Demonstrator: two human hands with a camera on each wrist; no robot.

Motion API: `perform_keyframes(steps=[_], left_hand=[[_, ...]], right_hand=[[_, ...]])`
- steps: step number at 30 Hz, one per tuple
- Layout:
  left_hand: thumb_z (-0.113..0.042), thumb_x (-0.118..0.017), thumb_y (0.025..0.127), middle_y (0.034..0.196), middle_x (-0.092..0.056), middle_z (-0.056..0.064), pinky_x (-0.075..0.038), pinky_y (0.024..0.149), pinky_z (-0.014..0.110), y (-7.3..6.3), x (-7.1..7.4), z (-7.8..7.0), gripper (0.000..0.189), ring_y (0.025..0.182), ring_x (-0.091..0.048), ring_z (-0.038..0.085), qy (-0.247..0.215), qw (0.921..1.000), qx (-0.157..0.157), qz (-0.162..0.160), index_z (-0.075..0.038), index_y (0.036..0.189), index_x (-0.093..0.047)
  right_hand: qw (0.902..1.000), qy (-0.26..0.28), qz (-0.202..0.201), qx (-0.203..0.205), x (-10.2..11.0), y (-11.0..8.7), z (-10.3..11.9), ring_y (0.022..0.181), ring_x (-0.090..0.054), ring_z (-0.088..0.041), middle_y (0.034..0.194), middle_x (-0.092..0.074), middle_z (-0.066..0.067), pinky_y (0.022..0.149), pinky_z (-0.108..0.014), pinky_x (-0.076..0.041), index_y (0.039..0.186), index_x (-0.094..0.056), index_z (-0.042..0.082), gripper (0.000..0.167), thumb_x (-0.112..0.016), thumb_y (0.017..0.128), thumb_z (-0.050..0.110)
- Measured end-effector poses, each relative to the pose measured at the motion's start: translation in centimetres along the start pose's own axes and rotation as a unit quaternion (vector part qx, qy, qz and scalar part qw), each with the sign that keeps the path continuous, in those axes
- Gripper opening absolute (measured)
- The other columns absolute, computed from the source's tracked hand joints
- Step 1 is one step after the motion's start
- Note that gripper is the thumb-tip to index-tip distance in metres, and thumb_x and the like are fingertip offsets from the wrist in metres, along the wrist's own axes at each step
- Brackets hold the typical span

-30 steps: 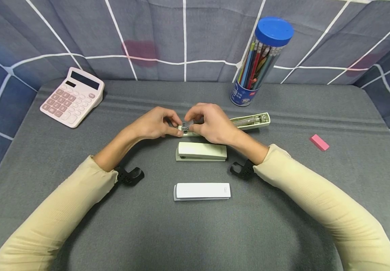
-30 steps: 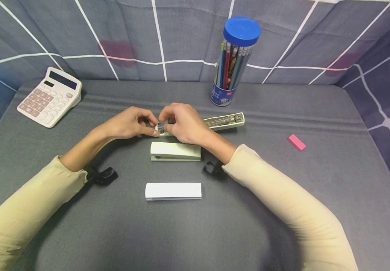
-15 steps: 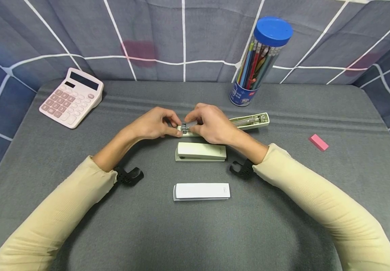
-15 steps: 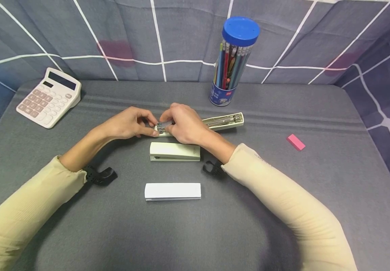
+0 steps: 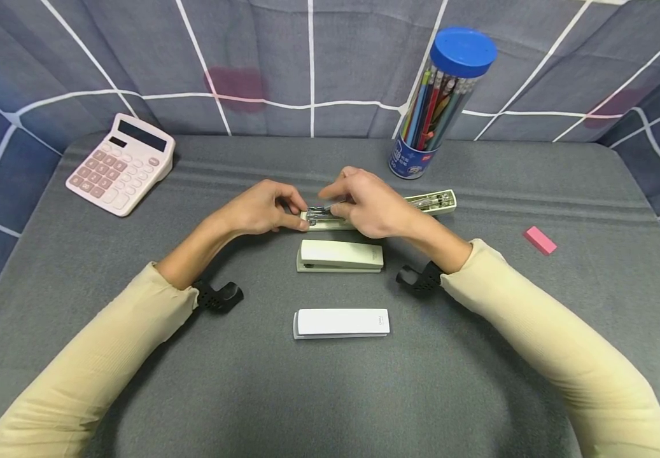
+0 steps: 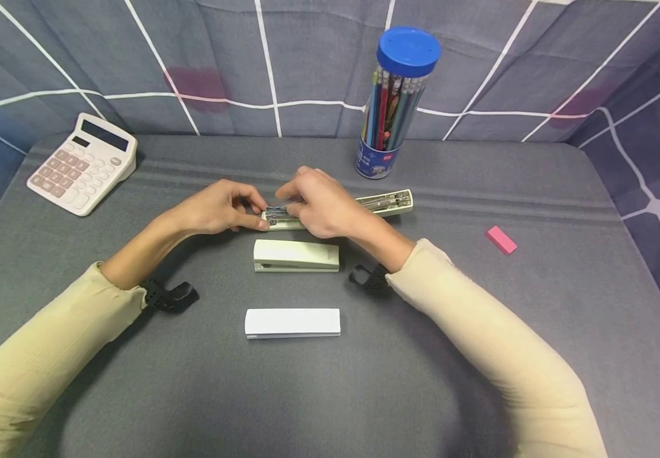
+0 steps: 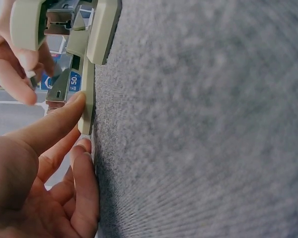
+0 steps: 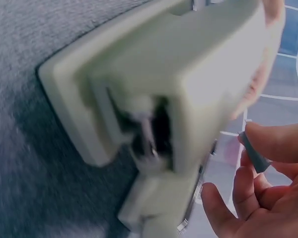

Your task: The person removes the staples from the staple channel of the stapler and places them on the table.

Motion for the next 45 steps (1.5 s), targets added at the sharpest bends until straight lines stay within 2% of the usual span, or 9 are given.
perform_keyframes(steps=[8, 16, 24, 34, 45], left_hand=[[-0.012, -0.08, 0.083, 0.093, -0.061, 0.009, -0.048, 0.057, 0.029, -0.1, 0.1, 0.1, 0.024, 0.07, -0.053, 0.018, -0.002, 1.0, 0.002, 0.001, -0.002, 0.102, -0.07], [-0.011, -0.08, 0.083, 0.092, -0.06, 0.008, -0.048, 0.056, 0.028, -0.1, 0.1, 0.1, 0.024, 0.068, -0.053, 0.018, -0.003, 1.0, 0.001, -0.002, -0.001, 0.102, -0.07], [-0.011, -0.08, 0.083, 0.092, -0.06, 0.008, -0.048, 0.057, 0.028, -0.1, 0.0, -0.1, 0.024, 0.07, -0.052, 0.018, 0.001, 1.0, 0.001, 0.0, -0.002, 0.103, -0.07], [-0.01, -0.079, 0.084, 0.094, -0.06, 0.008, -0.049, 0.058, 0.029, -0.2, -0.1, -0.4, 0.024, 0.071, -0.053, 0.019, 0.005, 1.0, 0.002, 0.0, -0.002, 0.104, -0.07], [-0.012, -0.079, 0.084, 0.095, -0.06, 0.008, -0.049, 0.059, 0.03, -0.3, 0.0, 0.0, 0.025, 0.072, -0.053, 0.019, 0.004, 1.0, 0.007, -0.004, -0.002, 0.105, -0.07]], right_hand=[[0.9995, 0.03, -0.011, 0.002, 1.6, -1.1, -0.1, 0.083, -0.046, -0.023, 0.095, -0.054, -0.01, 0.072, -0.034, -0.038, 0.117, -0.069, -0.002, 0.024, -0.062, 0.094, 0.0], [0.9984, 0.043, -0.035, 0.015, 3.2, -2.6, -0.6, 0.09, -0.051, -0.02, 0.097, -0.06, -0.008, 0.078, -0.037, -0.041, 0.112, -0.07, 0.002, 0.022, -0.068, 0.09, 0.001], [0.998, 0.032, -0.054, 0.0, 4.6, -5.4, -1.9, 0.09, -0.053, -0.018, 0.097, -0.061, -0.008, 0.078, -0.034, -0.042, 0.114, -0.068, 0.001, 0.024, -0.069, 0.091, 0.002], [0.9921, 0.002, -0.125, 0.0, 7.5, -9.7, -3.2, 0.084, -0.05, -0.011, 0.093, -0.063, -0.001, 0.072, -0.021, -0.039, 0.109, -0.073, 0.002, 0.021, -0.07, 0.089, -0.001], [0.9823, 0.013, -0.185, -0.029, 9.9, -13.7, -6.4, 0.086, -0.052, -0.011, 0.092, -0.061, -0.004, 0.075, -0.012, -0.042, 0.103, -0.073, -0.001, 0.023, -0.072, 0.082, -0.011]])
Point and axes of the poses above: each hand's wrist, its own y-axis towards the middle knuckle, its own x-axis out of the back of the hand, z = x × y, the point moved 7 cm from there along y, towards the middle knuckle
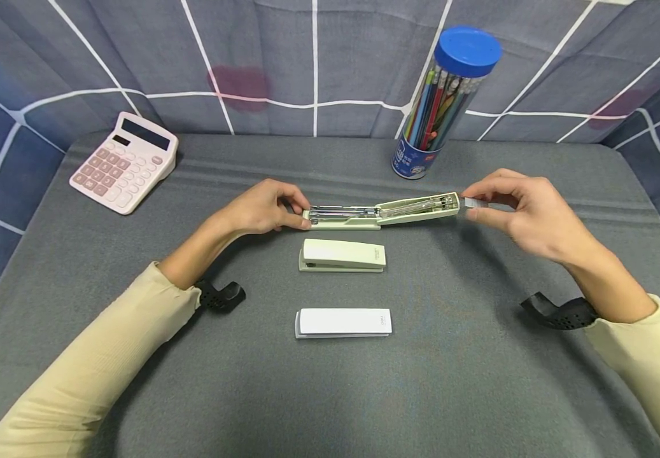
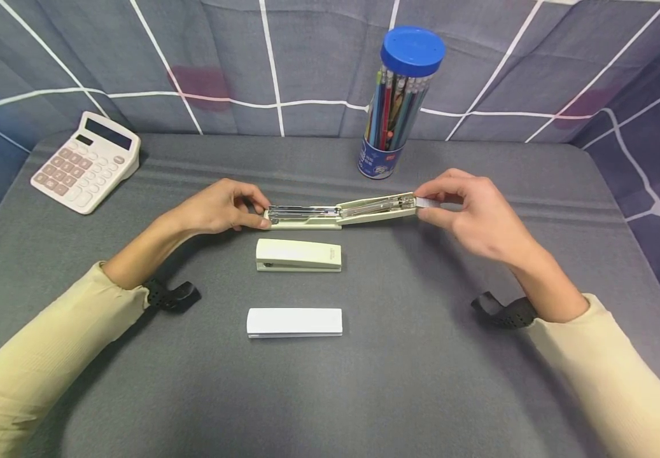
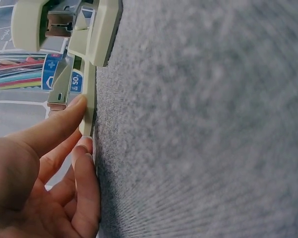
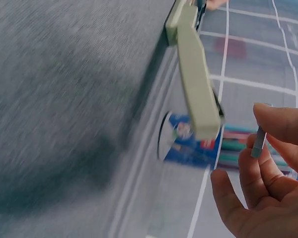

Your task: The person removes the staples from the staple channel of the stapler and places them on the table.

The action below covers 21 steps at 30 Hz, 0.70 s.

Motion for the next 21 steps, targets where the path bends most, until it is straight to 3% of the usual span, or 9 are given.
perform_keyframes(steps=[7, 15, 21], left_hand=[[-0.011, -0.079, 0.084, 0.096, -0.062, 0.009, -0.049, 0.059, 0.029, -0.1, 0.1, 0.0, 0.026, 0.072, -0.055, 0.019, -0.006, 0.9999, 0.005, -0.007, -0.002, 0.106, -0.071], [-0.011, -0.08, 0.083, 0.095, -0.063, 0.009, -0.049, 0.059, 0.029, 0.0, 0.1, 0.1, 0.026, 0.072, -0.055, 0.019, -0.008, 0.9999, 0.006, -0.009, -0.002, 0.106, -0.071], [-0.011, -0.079, 0.084, 0.096, -0.062, 0.009, -0.049, 0.06, 0.029, -0.1, 0.0, 0.0, 0.026, 0.074, -0.054, 0.019, -0.005, 0.9999, 0.009, -0.007, -0.002, 0.107, -0.07]], right_hand=[[0.9989, -0.013, -0.005, -0.045, 1.1, -0.5, -3.0, 0.086, -0.051, -0.013, 0.092, -0.061, -0.002, 0.074, -0.014, -0.04, 0.103, -0.072, -0.001, 0.02, -0.073, 0.084, -0.005], [0.9894, -0.049, 0.054, -0.126, 0.1, -0.5, -7.5, 0.084, -0.051, -0.009, 0.098, -0.061, -0.008, 0.069, -0.016, -0.039, 0.107, -0.072, 0.002, 0.02, -0.073, 0.088, 0.006], [0.981, -0.053, 0.085, -0.166, -0.8, -0.6, -9.0, 0.082, -0.051, -0.014, 0.101, -0.06, -0.011, 0.065, -0.022, -0.04, 0.111, -0.071, -0.001, 0.023, -0.071, 0.092, 0.01]])
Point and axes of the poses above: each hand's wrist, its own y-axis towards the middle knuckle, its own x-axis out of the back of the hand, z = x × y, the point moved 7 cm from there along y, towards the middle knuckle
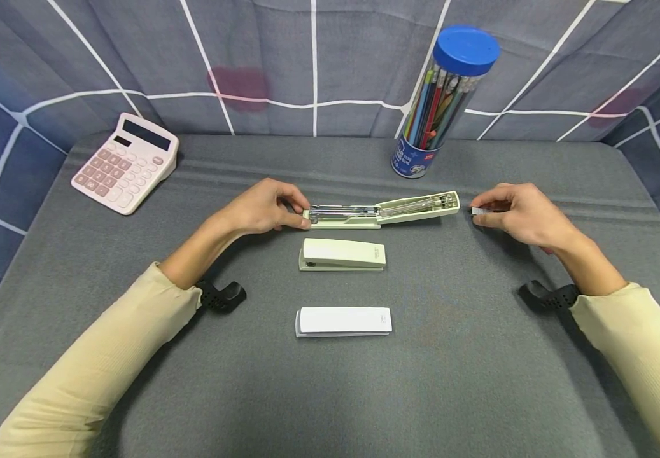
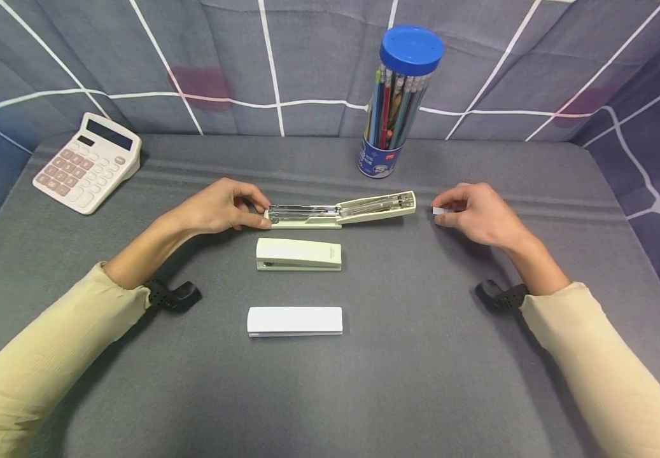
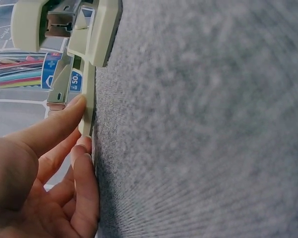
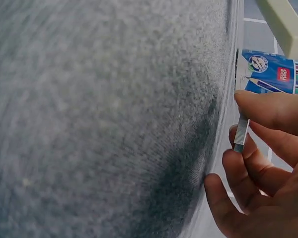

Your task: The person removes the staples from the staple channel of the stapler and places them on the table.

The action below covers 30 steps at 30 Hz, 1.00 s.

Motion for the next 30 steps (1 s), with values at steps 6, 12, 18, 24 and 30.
perform_keyframes(steps=[6, 12, 18, 24, 30], left_hand=[[-0.011, -0.079, 0.084, 0.096, -0.062, 0.009, -0.049, 0.06, 0.03, -0.15, 0.04, -0.04, 0.026, 0.074, -0.054, 0.019, 0.002, 1.0, 0.003, -0.002, -0.002, 0.107, -0.07], [-0.011, -0.079, 0.084, 0.096, -0.062, 0.009, -0.049, 0.06, 0.029, -0.08, -0.03, -0.1, 0.026, 0.074, -0.054, 0.019, 0.002, 1.0, 0.002, -0.001, -0.002, 0.107, -0.07], [-0.01, -0.079, 0.084, 0.096, -0.062, 0.009, -0.048, 0.06, 0.029, -0.14, -0.01, -0.15, 0.026, 0.074, -0.054, 0.019, 0.003, 1.0, 0.001, -0.002, -0.002, 0.107, -0.07], [-0.011, -0.079, 0.084, 0.096, -0.062, 0.009, -0.048, 0.06, 0.029, -0.14, -0.01, -0.06, 0.025, 0.074, -0.054, 0.019, 0.001, 1.0, 0.0, -0.002, -0.002, 0.106, -0.07], [-0.011, -0.079, 0.084, 0.096, -0.062, 0.009, -0.048, 0.059, 0.029, -0.21, -0.01, -0.16, 0.026, 0.074, -0.054, 0.019, 0.003, 1.0, -0.002, -0.002, -0.002, 0.107, -0.07]], right_hand=[[0.9996, -0.009, 0.009, 0.025, -0.48, 0.32, 0.36, 0.079, -0.054, -0.007, 0.098, -0.066, -0.013, 0.065, -0.019, -0.041, 0.107, -0.073, -0.002, 0.02, -0.073, 0.089, 0.006], [0.9983, -0.02, 0.013, 0.053, -0.64, 0.18, 0.64, 0.08, -0.054, -0.004, 0.098, -0.068, -0.013, 0.067, -0.016, -0.04, 0.104, -0.073, -0.002, 0.017, -0.073, 0.087, 0.002], [0.9976, -0.023, 0.016, 0.064, -0.89, 0.23, 0.64, 0.079, -0.054, -0.003, 0.094, -0.067, -0.011, 0.068, -0.015, -0.04, 0.103, -0.073, -0.002, 0.018, -0.073, 0.086, 0.0], [0.9963, -0.022, 0.02, 0.081, -0.96, 0.19, 0.65, 0.079, -0.053, -0.003, 0.094, -0.066, -0.011, 0.068, -0.013, -0.04, 0.105, -0.071, -0.004, 0.02, -0.074, 0.085, 0.001], [0.9972, -0.017, 0.016, 0.071, -0.89, 0.22, 0.67, 0.078, -0.054, -0.004, 0.093, -0.066, -0.01, 0.067, -0.014, -0.04, 0.103, -0.071, -0.002, 0.018, -0.073, 0.085, 0.0]])
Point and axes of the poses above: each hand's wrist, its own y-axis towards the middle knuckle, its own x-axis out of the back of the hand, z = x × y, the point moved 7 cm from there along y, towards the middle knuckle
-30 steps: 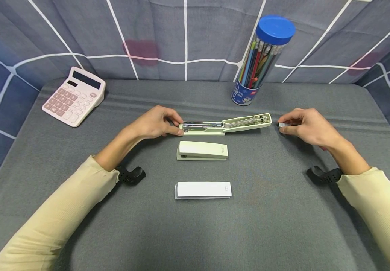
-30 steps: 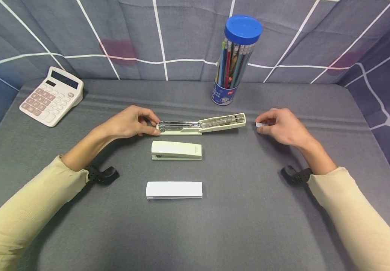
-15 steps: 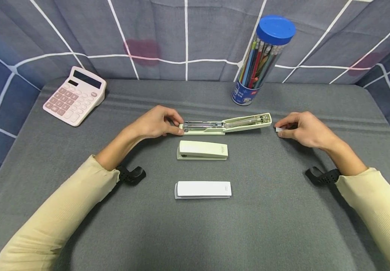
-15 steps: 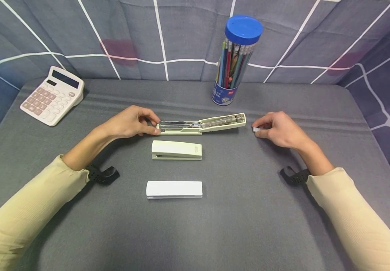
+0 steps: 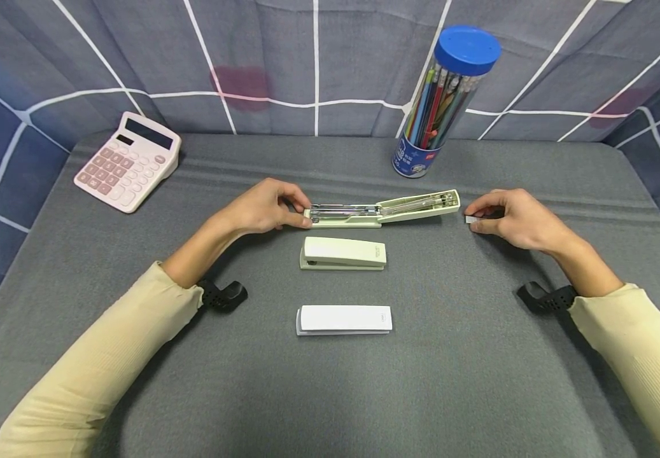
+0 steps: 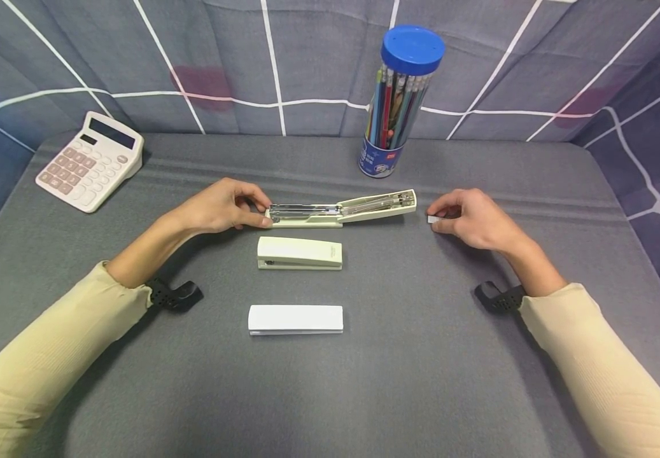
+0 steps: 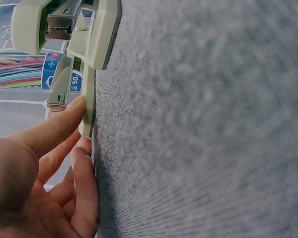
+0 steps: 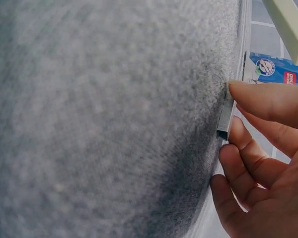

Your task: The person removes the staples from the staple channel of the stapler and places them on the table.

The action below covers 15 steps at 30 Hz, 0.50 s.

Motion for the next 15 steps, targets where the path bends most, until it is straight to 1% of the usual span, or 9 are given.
perform_keyframes(steps=[2, 6, 9, 12, 14, 15], left_hand=[[-0.011, -0.079, 0.084, 0.096, -0.062, 0.009, -0.048, 0.059, 0.029, 0.1, 0.0, 0.0, 0.026, 0.074, -0.054, 0.019, 0.0, 1.0, -0.001, 0.0, -0.002, 0.107, -0.07], [-0.011, -0.079, 0.084, 0.095, -0.062, 0.009, -0.048, 0.059, 0.029, 0.1, 0.0, 0.1, 0.026, 0.073, -0.054, 0.019, 0.002, 1.0, -0.002, 0.0, -0.002, 0.107, -0.07], [-0.011, -0.079, 0.084, 0.095, -0.063, 0.009, -0.048, 0.059, 0.029, 0.1, 0.0, 0.1, 0.026, 0.073, -0.054, 0.019, 0.002, 1.0, -0.004, 0.001, -0.002, 0.107, -0.07], [-0.011, -0.079, 0.084, 0.096, -0.063, 0.009, -0.048, 0.059, 0.028, 0.1, 0.0, 0.0, 0.026, 0.073, -0.054, 0.018, 0.001, 1.0, -0.004, 0.001, -0.002, 0.107, -0.07], [-0.011, -0.079, 0.085, 0.096, -0.062, 0.009, -0.048, 0.059, 0.029, 0.1, 0.0, 0.1, 0.026, 0.073, -0.054, 0.019, 0.001, 1.0, -0.002, 0.001, -0.002, 0.108, -0.07], [-0.011, -0.079, 0.084, 0.097, -0.062, 0.009, -0.048, 0.059, 0.029, 0.1, 0.0, 0.1, 0.027, 0.073, -0.054, 0.019, 0.001, 1.0, 0.0, 0.001, -0.002, 0.108, -0.07]], right_hand=[[1.0, 0.005, -0.002, -0.005, 0.1, 0.0, 0.2, 0.078, -0.055, -0.005, 0.094, -0.066, -0.011, 0.067, -0.015, -0.04, 0.104, -0.071, -0.003, 0.018, -0.073, 0.086, 0.001], [0.9991, 0.016, -0.021, -0.034, 0.9, -0.3, 0.7, 0.08, -0.056, -0.006, 0.097, -0.065, -0.01, 0.067, -0.017, -0.041, 0.106, -0.071, -0.001, 0.019, -0.072, 0.089, 0.006], [0.9974, 0.03, -0.044, -0.049, 1.7, -0.7, 1.5, 0.078, -0.057, -0.009, 0.094, -0.066, -0.007, 0.064, -0.018, -0.042, 0.106, -0.071, 0.0, 0.018, -0.07, 0.091, 0.01], [0.9955, 0.059, -0.058, -0.047, 2.3, -1.1, 2.7, 0.075, -0.058, -0.01, 0.088, -0.066, -0.003, 0.063, -0.019, -0.044, 0.105, -0.071, 0.0, 0.017, -0.07, 0.091, 0.01], [0.9948, 0.081, -0.054, -0.031, 2.3, -1.2, 3.9, 0.073, -0.059, -0.011, 0.085, -0.067, -0.002, 0.063, -0.019, -0.044, 0.104, -0.071, 0.0, 0.015, -0.07, 0.091, 0.009], [0.9947, 0.09, -0.048, -0.015, 2.1, -1.2, 4.6, 0.073, -0.059, -0.011, 0.085, -0.067, -0.002, 0.063, -0.018, -0.045, 0.103, -0.071, 0.0, 0.014, -0.07, 0.091, 0.008]])
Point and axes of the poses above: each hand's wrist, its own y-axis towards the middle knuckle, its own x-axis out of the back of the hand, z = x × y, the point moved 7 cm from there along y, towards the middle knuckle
